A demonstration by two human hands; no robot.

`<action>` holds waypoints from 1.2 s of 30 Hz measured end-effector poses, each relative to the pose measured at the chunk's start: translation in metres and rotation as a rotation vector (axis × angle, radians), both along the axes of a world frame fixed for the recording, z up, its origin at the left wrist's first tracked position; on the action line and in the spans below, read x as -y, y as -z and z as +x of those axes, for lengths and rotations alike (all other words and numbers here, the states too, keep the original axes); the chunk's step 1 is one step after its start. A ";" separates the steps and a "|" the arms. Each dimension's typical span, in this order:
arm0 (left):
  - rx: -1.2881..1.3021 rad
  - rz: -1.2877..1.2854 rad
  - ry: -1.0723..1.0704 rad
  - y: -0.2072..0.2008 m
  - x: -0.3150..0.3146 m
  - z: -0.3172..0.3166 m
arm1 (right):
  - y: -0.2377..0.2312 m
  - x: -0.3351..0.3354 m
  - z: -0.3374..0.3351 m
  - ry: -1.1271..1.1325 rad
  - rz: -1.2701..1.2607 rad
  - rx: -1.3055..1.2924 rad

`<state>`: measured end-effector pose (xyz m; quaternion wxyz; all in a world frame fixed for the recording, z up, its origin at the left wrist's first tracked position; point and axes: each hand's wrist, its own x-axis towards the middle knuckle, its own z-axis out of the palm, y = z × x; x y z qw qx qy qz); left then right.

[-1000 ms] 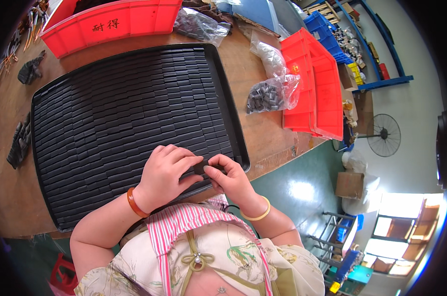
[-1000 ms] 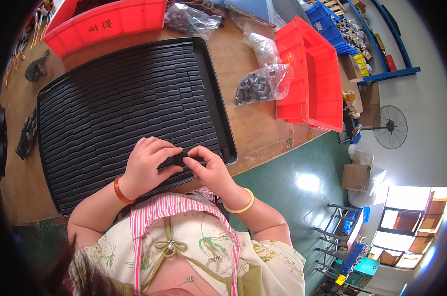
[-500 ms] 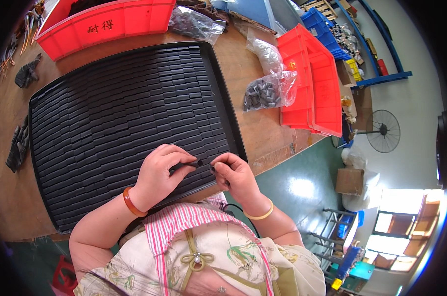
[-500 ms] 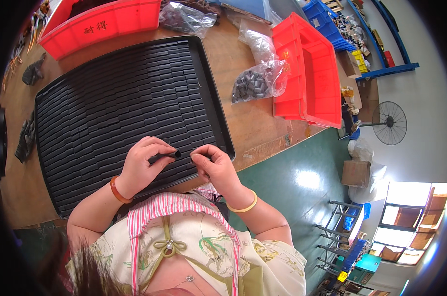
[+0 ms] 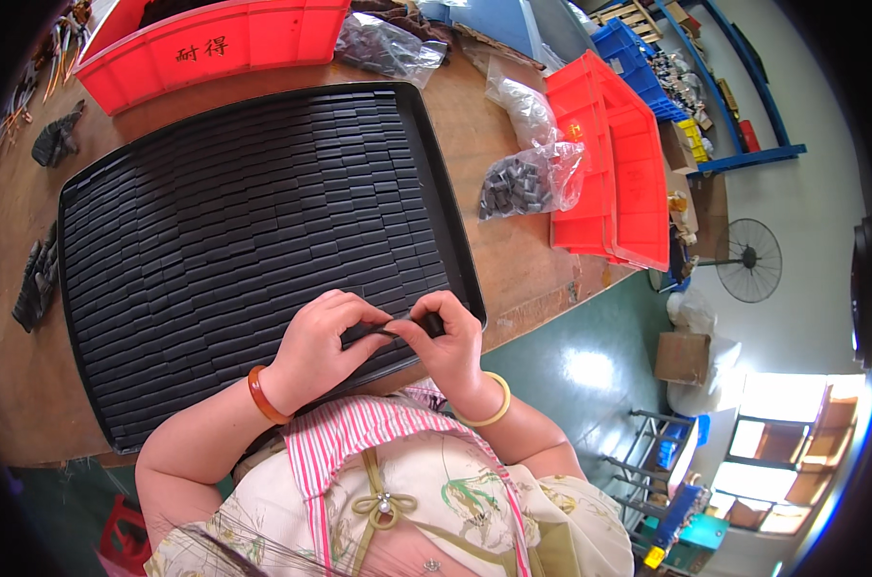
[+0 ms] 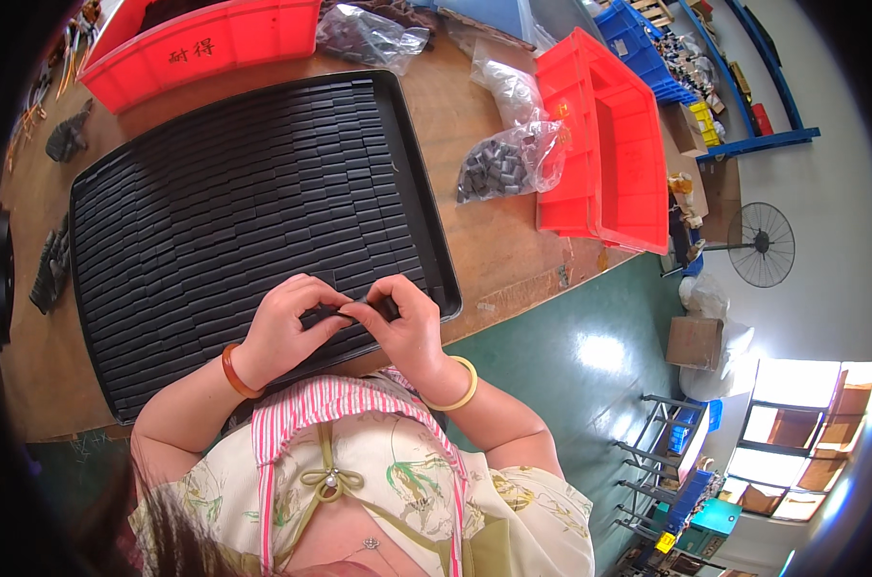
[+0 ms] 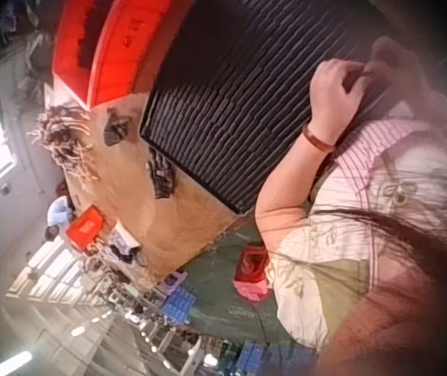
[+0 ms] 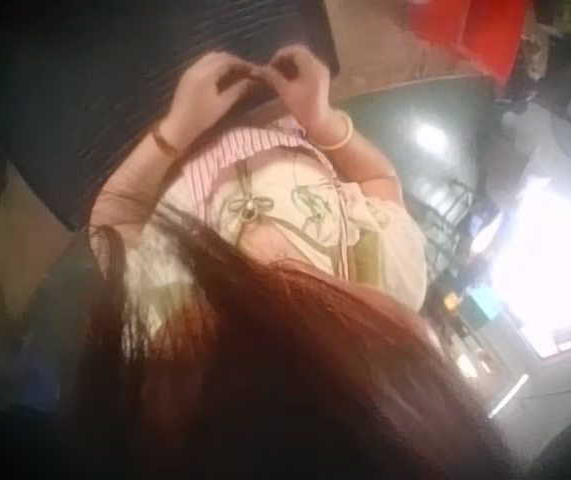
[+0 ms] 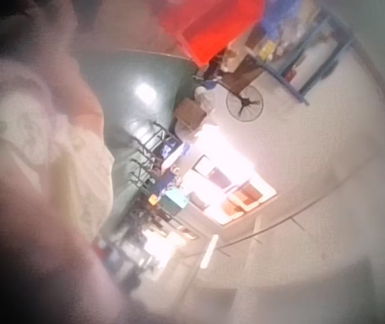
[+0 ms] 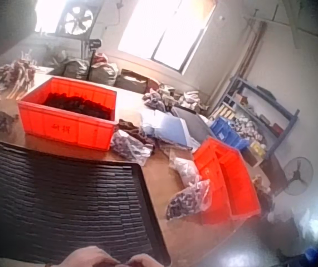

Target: The person assembles small plastic components by hand on a sorting tray.

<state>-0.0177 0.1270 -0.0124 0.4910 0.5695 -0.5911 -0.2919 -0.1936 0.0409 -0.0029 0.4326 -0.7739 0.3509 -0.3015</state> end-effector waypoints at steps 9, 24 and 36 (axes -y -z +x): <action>-0.015 0.030 -0.024 -0.002 0.000 -0.002 | -0.013 -0.002 -0.006 -0.088 -0.072 -0.048; 0.142 -0.124 -0.079 -0.003 0.004 0.002 | 0.000 0.062 -0.067 0.338 -0.094 -0.184; 0.156 -0.105 -0.058 0.000 0.006 0.002 | 0.004 0.057 -0.082 0.243 -0.273 -0.522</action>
